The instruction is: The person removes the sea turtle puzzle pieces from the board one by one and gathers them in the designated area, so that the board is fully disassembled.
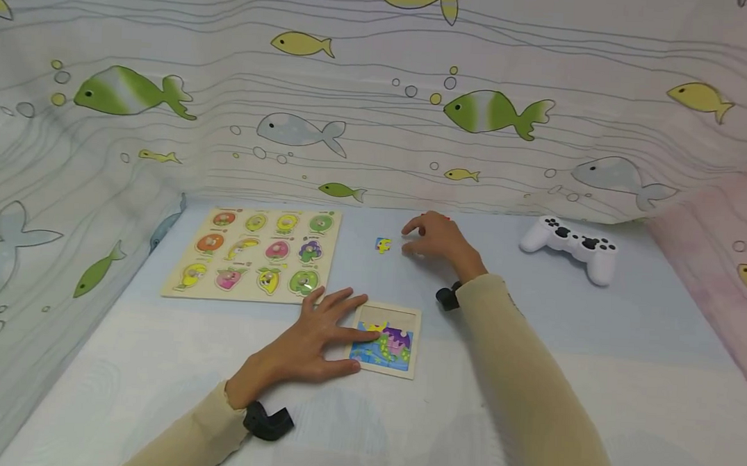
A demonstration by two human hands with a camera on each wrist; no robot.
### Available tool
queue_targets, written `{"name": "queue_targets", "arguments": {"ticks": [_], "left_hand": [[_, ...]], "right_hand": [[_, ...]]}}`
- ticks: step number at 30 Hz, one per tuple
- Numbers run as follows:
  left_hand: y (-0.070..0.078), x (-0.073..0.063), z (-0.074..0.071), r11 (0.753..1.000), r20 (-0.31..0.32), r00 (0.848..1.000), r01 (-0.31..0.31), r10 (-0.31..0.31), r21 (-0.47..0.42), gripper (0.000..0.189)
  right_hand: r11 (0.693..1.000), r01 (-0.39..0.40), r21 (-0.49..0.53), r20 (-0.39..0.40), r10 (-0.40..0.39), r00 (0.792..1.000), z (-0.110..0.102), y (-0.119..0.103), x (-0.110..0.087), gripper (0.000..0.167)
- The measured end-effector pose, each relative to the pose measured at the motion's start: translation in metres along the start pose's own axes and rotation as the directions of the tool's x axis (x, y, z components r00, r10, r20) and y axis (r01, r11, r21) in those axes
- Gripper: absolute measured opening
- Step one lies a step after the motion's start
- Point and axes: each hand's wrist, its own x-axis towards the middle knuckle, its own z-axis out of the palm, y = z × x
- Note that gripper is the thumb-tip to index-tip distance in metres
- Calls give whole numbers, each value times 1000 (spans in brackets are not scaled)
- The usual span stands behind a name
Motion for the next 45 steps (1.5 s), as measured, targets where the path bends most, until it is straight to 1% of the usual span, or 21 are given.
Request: {"name": "queue_targets", "arguments": {"ticks": [3, 5, 11, 14, 16, 19, 21, 23, 26, 29, 31, 35, 39, 43, 45], "left_hand": [[0, -2, 1, 1000, -6, 1000, -2, 2, -3, 49], [0, -3, 2, 1000, -7, 1000, -2, 2, -11, 49], [3, -5, 6, 999, -3, 1000, -3, 3, -50, 49], [3, -4, 8, 999, 4, 1000, 1, -1, -41, 49], [3, -3, 8, 999, 3, 1000, 1, -1, -32, 49], [2, -2, 7, 1000, 3, 1000, 3, -3, -21, 49], [2, -1, 6, 1000, 6, 1000, 4, -4, -13, 49], [2, -1, 5, 1000, 10, 1000, 6, -6, -2, 49], [2, 0, 4, 1000, 6, 1000, 11, -11, 14, 49], [2, 0, 3, 999, -1, 1000, 15, -15, 32, 50], [2, 0, 3, 999, -4, 1000, 20, -19, 38, 50], [2, 1, 3, 999, -9, 1000, 17, -16, 39, 50], [2, 3, 3, 999, -30, 1000, 0, 1, 38, 49], [1, 4, 3, 1000, -58, 998, -11, 12, 19, 48], [1, 5, 3, 1000, -72, 997, -12, 12, 1, 49]], "right_hand": [[1000, -29, -12, 30, 29, 999, -3, 8, -6, 39], [999, -33, -30, 42, 34, 999, -3, 11, -8, 37], [999, -32, -37, 18, 32, 999, 3, 14, -9, 32], [1000, -19, -18, -7, 19, 1000, 3, 15, -12, 34], [1000, 0, 15, -32, 1, 1000, 3, 16, -17, 35], [997, 37, 69, -58, -33, 998, 3, 18, -30, 33], [993, 64, 102, -57, -58, 997, 3, 20, -42, 32], [989, 92, 115, -32, -89, 996, 6, 22, -54, 29], [980, 148, 132, 20, -151, 988, 13, 20, -73, 28], [970, 194, 144, 68, -205, 976, 21, 13, -87, 26], [964, 219, 153, 88, -234, 968, 28, 6, -94, 26], [948, 264, 179, 130, -288, 949, 37, -8, -103, 24], [936, 309, 171, 139, -333, 933, 42, -17, -108, 18], [936, 314, 160, 139, -336, 932, 41, -21, -112, 14], [937, 312, 159, 151, -335, 930, 40, -21, -113, 13]]}}
